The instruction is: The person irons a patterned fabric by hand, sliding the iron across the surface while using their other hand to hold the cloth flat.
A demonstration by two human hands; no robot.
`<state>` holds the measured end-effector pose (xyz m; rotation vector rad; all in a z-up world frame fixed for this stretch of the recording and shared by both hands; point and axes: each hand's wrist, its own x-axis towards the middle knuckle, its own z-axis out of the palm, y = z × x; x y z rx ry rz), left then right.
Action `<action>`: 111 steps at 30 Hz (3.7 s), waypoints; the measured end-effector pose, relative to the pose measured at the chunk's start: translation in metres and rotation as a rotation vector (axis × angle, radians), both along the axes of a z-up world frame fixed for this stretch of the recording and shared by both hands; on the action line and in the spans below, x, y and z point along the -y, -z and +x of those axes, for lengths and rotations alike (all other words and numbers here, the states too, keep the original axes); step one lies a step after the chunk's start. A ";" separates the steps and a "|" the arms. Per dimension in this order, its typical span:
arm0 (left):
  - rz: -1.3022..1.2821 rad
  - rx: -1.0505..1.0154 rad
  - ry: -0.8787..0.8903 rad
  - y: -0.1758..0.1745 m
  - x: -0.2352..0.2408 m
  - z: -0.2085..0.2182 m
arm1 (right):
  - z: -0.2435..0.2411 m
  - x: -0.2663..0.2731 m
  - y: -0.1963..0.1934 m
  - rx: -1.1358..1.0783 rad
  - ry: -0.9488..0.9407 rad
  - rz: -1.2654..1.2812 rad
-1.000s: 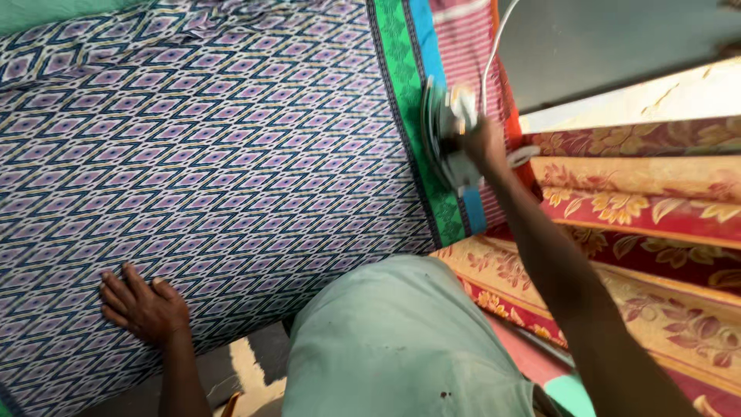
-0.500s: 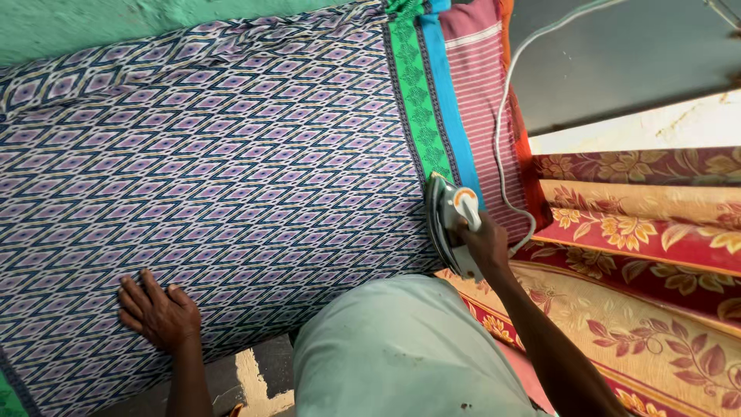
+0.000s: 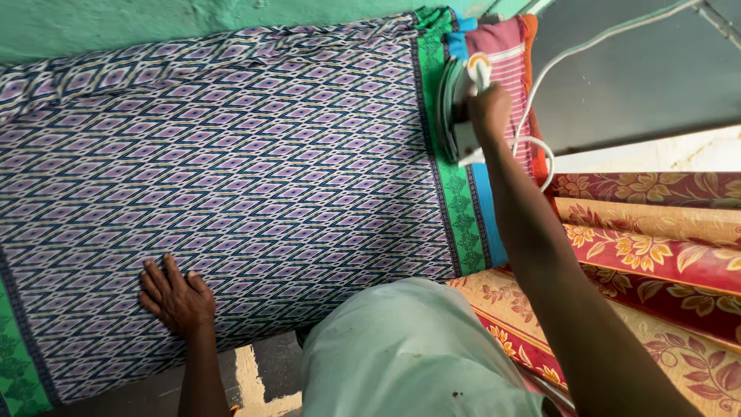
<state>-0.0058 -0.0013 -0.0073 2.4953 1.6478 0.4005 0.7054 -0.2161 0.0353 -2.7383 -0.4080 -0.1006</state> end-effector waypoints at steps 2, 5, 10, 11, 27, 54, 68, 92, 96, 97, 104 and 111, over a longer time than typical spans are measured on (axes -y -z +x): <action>0.008 0.026 -0.004 0.000 -0.001 0.002 | 0.024 -0.011 0.006 0.046 -0.004 0.054; 0.031 0.028 -0.005 0.002 0.003 0.001 | 0.035 -0.014 0.002 0.014 -0.046 0.056; 0.031 0.014 -0.022 0.004 -0.002 -0.002 | -0.026 0.019 -0.027 -0.393 -0.106 0.027; 0.031 0.009 -0.020 0.004 -0.002 -0.001 | -0.048 0.027 -0.034 -0.402 -0.106 0.006; -0.041 0.009 -0.045 0.005 -0.004 0.001 | -0.072 0.001 -0.008 -0.154 -0.030 -0.059; -0.005 0.049 -0.051 0.006 -0.006 0.001 | -0.066 -0.060 -0.013 -0.117 -0.020 0.066; -0.044 0.049 -0.080 0.009 -0.005 0.000 | -0.146 0.009 -0.031 -0.289 -0.200 -0.027; -0.011 -0.009 -0.094 0.007 -0.007 0.002 | -0.117 -0.055 -0.028 -0.385 -0.241 -0.047; -0.063 -0.014 -0.105 0.008 -0.002 0.001 | -0.183 0.010 -0.032 -0.228 -0.319 -0.109; -0.055 -0.004 -0.107 0.009 -0.005 0.002 | -0.198 0.020 -0.036 -0.258 -0.329 -0.064; -0.038 0.015 -0.102 0.010 -0.006 0.001 | -0.207 -0.003 -0.045 -0.301 -0.240 -0.052; -0.019 0.009 -0.104 0.014 -0.005 0.000 | -0.149 -0.093 -0.026 -0.151 -0.310 0.055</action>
